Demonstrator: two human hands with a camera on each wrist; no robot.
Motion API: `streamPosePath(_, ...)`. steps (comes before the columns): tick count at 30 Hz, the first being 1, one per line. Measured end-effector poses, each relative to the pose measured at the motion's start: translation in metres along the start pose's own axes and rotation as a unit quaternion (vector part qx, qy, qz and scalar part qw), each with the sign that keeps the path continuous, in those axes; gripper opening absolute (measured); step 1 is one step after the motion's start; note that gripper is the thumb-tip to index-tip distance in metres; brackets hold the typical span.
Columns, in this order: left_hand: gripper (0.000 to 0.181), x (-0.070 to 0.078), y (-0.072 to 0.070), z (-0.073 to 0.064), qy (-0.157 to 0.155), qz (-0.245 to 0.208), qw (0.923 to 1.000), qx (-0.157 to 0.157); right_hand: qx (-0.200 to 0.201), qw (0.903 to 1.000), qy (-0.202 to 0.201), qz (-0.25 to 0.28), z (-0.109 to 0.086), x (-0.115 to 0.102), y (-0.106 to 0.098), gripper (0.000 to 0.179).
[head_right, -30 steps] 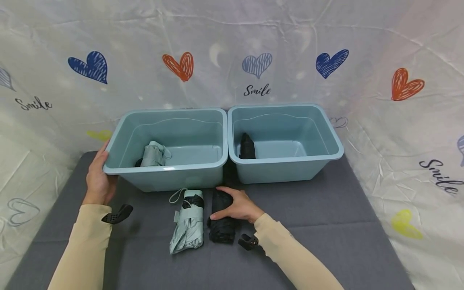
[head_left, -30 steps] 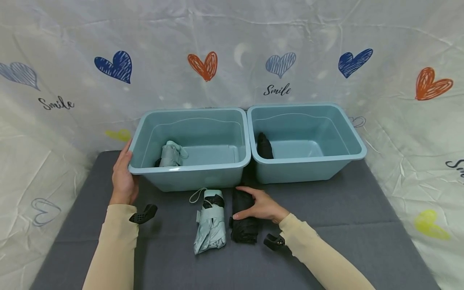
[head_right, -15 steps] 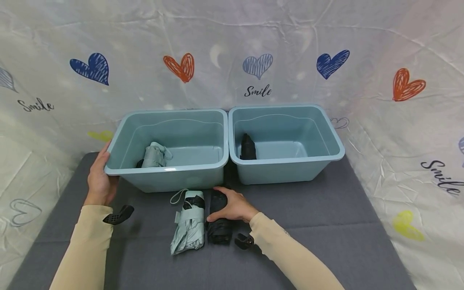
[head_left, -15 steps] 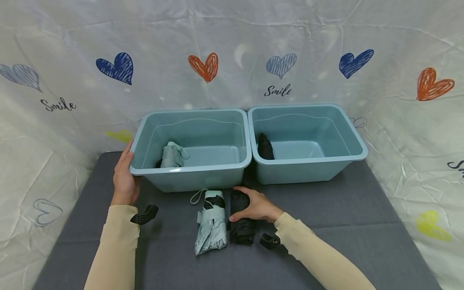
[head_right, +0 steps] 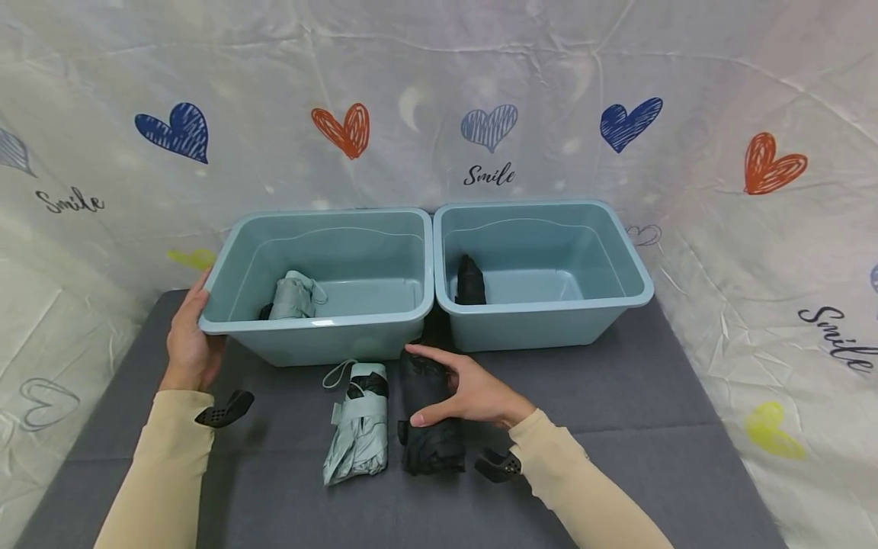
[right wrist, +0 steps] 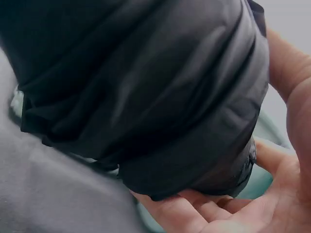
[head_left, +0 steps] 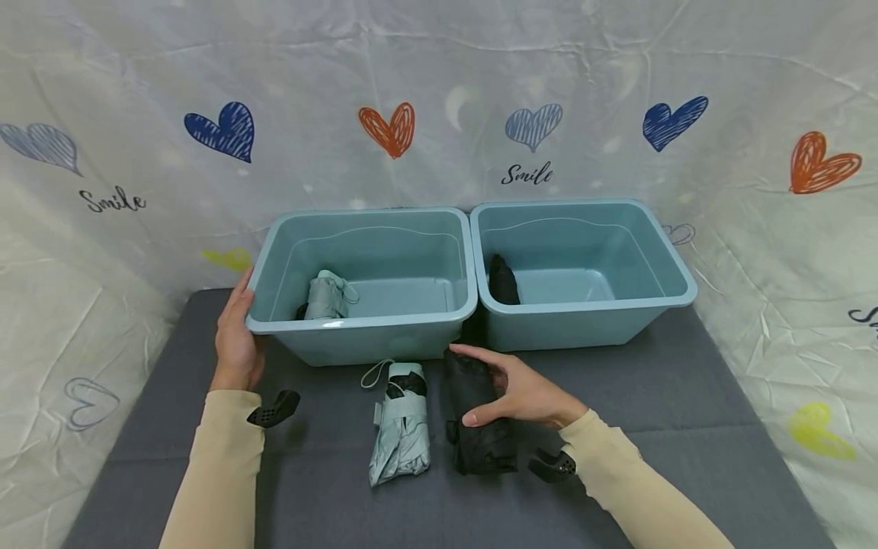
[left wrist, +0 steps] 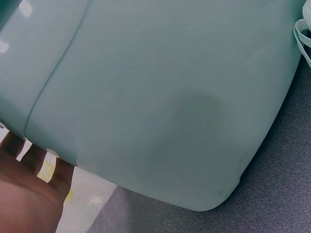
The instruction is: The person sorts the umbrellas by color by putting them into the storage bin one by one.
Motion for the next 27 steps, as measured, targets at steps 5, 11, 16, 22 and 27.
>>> streamPosePath(5,0.049,0.000,0.000,-0.001,0.004,0.002,1.0000,-0.001,-0.006,0.9996,-0.026,0.006,-0.014,-0.034,-0.010,0.092)
streamPosePath(11,0.048,0.003,0.002,0.000,0.018,-0.002,0.9998,-0.005,0.008,0.9991,-0.041,0.011,-0.023,-0.077,-0.037,0.094)
streamPosePath(16,0.049,0.000,0.001,0.000,0.009,0.004,0.9999,-0.005,0.038,0.9991,-0.019,-0.003,-0.019,-0.095,-0.074,0.094)
streamPosePath(22,0.049,0.000,0.002,0.000,0.006,0.007,0.9999,-0.007,0.068,0.9975,-0.017,0.011,-0.004,-0.107,-0.119,0.091)
streamPosePath(27,0.049,0.001,0.002,0.000,0.010,0.006,0.9999,-0.008,0.090,0.9951,0.022,0.034,0.012,-0.103,-0.155,0.090)
Point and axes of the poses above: each hand's wrist, its own z-axis towards the middle knuckle, its own y-axis out of the palm, x = y × z, the point moved 10 cm from there along z, towards the middle knuckle, and after that the axes turned 2 degrees about x, right-handed, at the moved point
